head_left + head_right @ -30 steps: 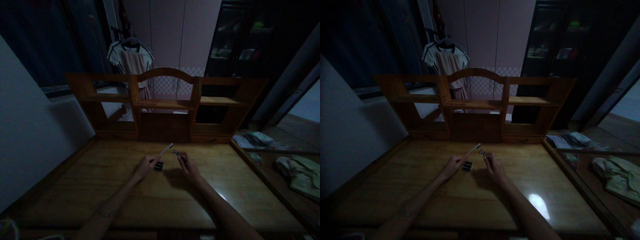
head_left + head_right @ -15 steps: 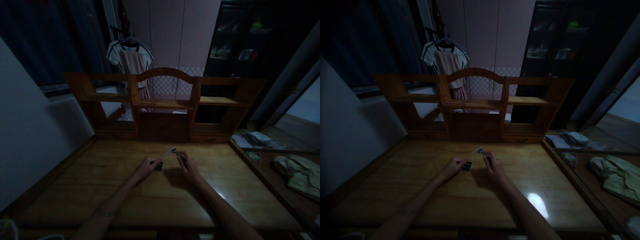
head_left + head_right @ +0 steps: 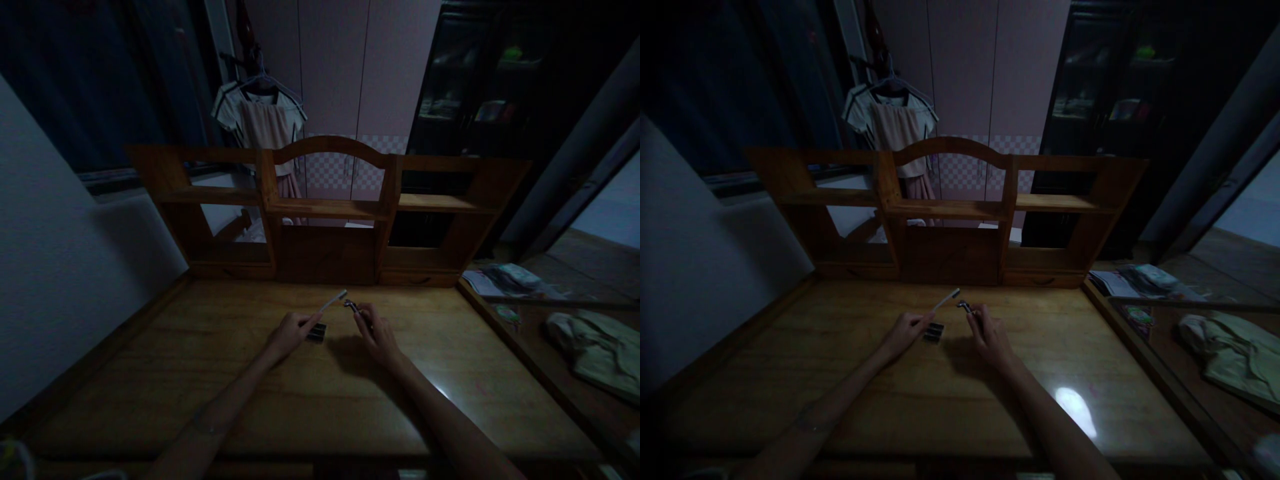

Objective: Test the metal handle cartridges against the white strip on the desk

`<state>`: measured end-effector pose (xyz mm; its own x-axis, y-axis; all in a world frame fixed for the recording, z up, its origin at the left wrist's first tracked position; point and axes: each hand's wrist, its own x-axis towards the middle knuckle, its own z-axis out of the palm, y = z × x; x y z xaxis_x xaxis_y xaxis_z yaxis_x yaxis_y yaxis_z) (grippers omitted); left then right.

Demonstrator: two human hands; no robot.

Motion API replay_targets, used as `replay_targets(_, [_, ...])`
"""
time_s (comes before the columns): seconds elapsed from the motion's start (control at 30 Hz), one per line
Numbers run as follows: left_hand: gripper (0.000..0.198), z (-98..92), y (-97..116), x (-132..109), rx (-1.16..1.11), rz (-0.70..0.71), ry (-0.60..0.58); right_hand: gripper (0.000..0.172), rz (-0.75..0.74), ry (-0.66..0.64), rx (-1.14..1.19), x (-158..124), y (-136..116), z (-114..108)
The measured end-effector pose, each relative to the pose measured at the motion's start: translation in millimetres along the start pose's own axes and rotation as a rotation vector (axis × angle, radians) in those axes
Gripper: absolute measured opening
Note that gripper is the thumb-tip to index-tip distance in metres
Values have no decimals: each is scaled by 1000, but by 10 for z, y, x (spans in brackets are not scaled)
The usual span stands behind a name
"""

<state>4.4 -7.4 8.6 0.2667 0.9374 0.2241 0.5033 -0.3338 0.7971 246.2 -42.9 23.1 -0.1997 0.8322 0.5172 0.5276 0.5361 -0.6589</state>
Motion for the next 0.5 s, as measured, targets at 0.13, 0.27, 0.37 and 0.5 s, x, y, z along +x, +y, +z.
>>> replay_targets(0.13, [54, -9, 16, -13, -52, 36, 34, 19, -5, 8, 7, -3, -4, 9])
replay_targets(0.27, [53, 11, 31, -19, -30, 9, -53, 19, -9, 10, 5, -3, -1, 11])
replay_targets(0.37, [53, -3, 40, -14, 5, -7, -16, 18, -6, 1, 8, -1, -1, 9])
replay_targets(0.5, [55, -26, 47, -9, -31, 24, 49, 18, -8, 4, 11, -1, 1, 10])
